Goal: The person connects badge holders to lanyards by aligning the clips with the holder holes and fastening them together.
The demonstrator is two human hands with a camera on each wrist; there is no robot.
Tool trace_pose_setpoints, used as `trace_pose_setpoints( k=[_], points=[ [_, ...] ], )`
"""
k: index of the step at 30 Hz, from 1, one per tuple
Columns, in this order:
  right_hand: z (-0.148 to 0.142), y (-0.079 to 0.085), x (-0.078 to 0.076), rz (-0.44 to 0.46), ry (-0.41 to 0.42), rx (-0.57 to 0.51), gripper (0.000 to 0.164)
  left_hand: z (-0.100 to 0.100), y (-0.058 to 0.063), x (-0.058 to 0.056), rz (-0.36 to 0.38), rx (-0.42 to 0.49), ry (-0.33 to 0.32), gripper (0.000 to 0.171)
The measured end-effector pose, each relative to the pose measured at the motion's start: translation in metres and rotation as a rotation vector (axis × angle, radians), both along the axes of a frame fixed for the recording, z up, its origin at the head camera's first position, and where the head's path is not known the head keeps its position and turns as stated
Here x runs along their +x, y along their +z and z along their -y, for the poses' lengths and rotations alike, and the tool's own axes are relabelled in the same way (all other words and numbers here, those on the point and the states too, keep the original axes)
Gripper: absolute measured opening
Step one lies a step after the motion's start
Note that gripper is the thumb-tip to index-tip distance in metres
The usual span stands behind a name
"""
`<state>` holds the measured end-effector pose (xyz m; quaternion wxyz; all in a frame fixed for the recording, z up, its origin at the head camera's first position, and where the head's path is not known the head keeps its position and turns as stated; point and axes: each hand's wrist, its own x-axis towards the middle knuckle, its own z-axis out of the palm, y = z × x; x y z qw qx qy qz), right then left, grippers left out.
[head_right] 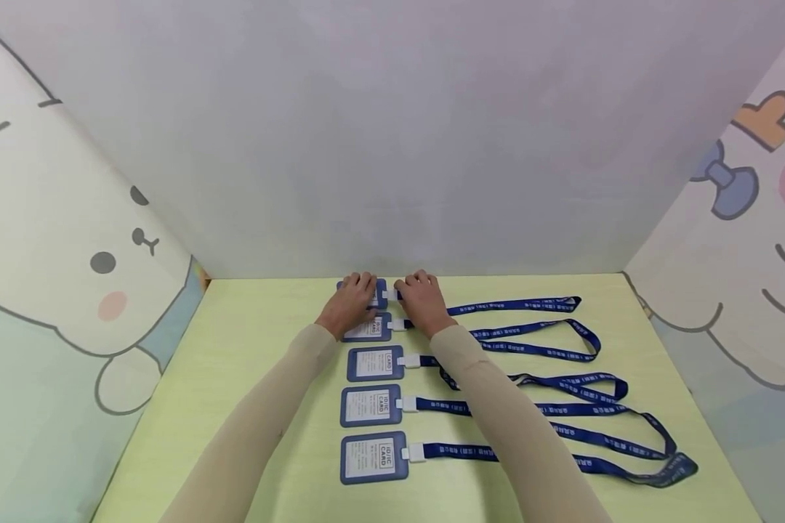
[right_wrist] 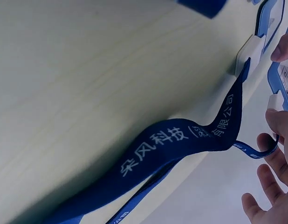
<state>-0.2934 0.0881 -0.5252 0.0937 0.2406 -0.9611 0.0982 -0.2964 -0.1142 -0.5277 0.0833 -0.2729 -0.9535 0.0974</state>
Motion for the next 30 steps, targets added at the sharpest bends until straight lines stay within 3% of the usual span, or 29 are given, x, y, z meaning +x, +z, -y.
trace_pose_setpoints(
  k=[5,14,24,30],
  points=[
    [0.004,0.0,-0.004,0.062,-0.029,0.017,0.031,-0.001,0.002,-0.005,0.064,-0.027,0.017,0.072],
    [0.005,-0.009,-0.008,0.112,-0.062,0.043,0.032,-0.003,0.005,-0.011,0.122,-0.167,0.009,0.07],
    [0.006,-0.014,-0.009,0.116,-0.07,0.053,0.031,-0.004,0.002,-0.019,0.241,-0.156,0.036,0.07],
    [0.004,-0.017,-0.009,0.144,-0.075,0.1,0.033,-0.002,0.0,-0.018,0.311,-0.069,0.039,0.064]
  ],
)
